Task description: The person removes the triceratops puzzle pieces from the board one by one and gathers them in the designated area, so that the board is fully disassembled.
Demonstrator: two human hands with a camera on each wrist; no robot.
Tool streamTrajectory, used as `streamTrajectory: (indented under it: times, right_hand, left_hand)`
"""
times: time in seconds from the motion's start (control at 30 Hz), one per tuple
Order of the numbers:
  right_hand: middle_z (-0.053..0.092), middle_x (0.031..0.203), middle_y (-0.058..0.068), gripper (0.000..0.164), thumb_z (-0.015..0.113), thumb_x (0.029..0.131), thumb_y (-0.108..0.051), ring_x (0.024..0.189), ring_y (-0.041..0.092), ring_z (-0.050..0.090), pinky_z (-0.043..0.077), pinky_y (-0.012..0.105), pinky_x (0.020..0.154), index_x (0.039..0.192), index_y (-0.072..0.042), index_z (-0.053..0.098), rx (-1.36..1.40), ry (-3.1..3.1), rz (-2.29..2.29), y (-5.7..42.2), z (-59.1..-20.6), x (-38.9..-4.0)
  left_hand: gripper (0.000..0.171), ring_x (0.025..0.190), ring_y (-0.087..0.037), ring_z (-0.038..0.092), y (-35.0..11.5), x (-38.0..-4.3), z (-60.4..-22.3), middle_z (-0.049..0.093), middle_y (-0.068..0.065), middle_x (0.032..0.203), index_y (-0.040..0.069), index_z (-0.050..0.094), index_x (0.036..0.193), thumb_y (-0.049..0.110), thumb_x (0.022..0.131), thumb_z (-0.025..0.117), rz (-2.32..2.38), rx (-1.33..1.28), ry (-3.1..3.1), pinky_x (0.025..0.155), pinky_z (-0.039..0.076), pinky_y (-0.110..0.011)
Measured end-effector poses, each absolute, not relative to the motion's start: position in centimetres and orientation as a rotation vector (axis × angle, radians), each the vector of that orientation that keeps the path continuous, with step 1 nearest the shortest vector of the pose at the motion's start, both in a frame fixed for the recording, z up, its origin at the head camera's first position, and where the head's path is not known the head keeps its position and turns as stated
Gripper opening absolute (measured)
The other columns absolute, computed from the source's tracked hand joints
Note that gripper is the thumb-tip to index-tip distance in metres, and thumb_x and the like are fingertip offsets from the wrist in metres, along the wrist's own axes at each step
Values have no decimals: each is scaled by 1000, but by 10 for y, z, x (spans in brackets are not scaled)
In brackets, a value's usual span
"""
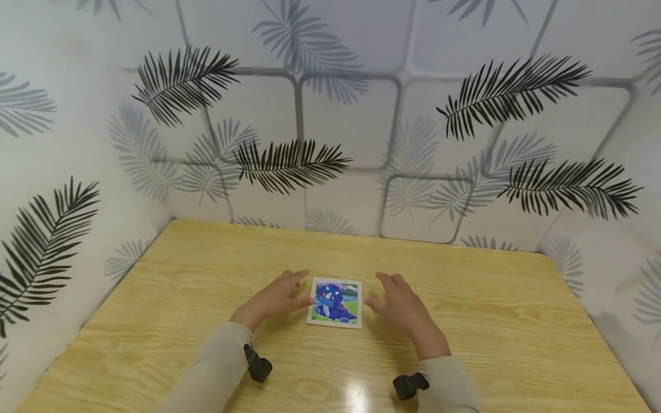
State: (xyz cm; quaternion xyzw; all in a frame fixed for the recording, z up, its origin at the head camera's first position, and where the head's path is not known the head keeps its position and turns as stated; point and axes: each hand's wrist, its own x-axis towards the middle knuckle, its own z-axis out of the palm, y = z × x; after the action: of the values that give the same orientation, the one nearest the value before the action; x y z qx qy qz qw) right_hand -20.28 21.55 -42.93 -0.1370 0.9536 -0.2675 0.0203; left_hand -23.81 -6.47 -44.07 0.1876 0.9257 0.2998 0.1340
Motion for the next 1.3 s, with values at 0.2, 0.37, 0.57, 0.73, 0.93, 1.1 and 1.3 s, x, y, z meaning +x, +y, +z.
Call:
streamTrajectory:
  times: [0.2, 0.37, 0.57, 0.73, 0.93, 1.1, 1.3]
  right_hand:
    - [45, 129, 26, 61, 61, 93, -29, 105, 37, 54, 45, 52, 87, 141, 2, 38, -460, 2834, -1003, 197, -436, -216]
    - [48, 125, 23, 58, 61, 93, -30, 109, 36, 53, 43, 52, 91, 139, 1, 42, -488, 2819, -966, 183, -443, -226]
    - [55, 113, 17, 57, 63, 92, -28, 97, 27, 54, 45, 47, 87, 136, 2, 45, -483, 2794, -963, 166, -452, -243]
    - [57, 104, 10, 54, 66, 90, -24, 96, 25, 54, 45, 47, 89, 133, 1, 48, -455, 2788, -1020, 153, -457, -253]
    - [56, 94, 7, 46, 68, 88, -18, 88, 22, 53, 46, 44, 86, 127, 3, 53, -501, 2821, -1066, 145, -465, -260]
    - [53, 91, 6, 43, 71, 86, -16, 82, 20, 50, 45, 41, 81, 123, 0, 57, -489, 2839, -1044, 141, -467, -263]
    - [49, 89, 5, 41, 73, 84, -19, 76, 18, 47, 42, 37, 73, 121, -7, 60, -467, 2840, -952, 136, -467, -264]
  left_hand:
    - [75, 113, -27, 48, -66, -243, -452, 44, -16, 122, 6, 30, 148, 36, 89, 65, 907, 515, 2683, 102, 36, -44]
    - [76, 118, -29, 47, -67, -247, -457, 42, -16, 127, 8, 31, 148, 36, 88, 67, 951, 488, 2648, 102, 35, -46]
    - [75, 112, -27, 48, -66, -250, -464, 43, -14, 123, 9, 33, 148, 36, 87, 68, 970, 490, 2629, 99, 38, -47]
    - [73, 108, -25, 46, -64, -252, -467, 43, -12, 118, 9, 37, 146, 37, 86, 69, 947, 493, 2649, 98, 39, -45]
    - [71, 102, -23, 43, -63, -251, -468, 42, -10, 113, 9, 39, 145, 36, 86, 69, 921, 510, 2673, 95, 40, -42]
    - [70, 97, -21, 41, -61, -251, -468, 40, -7, 107, 11, 41, 145, 35, 86, 70, 909, 522, 2681, 88, 40, -39]
    - [69, 91, -20, 38, -59, -251, -469, 37, -4, 101, 14, 42, 144, 36, 85, 70, 853, 537, 2701, 78, 37, -35]
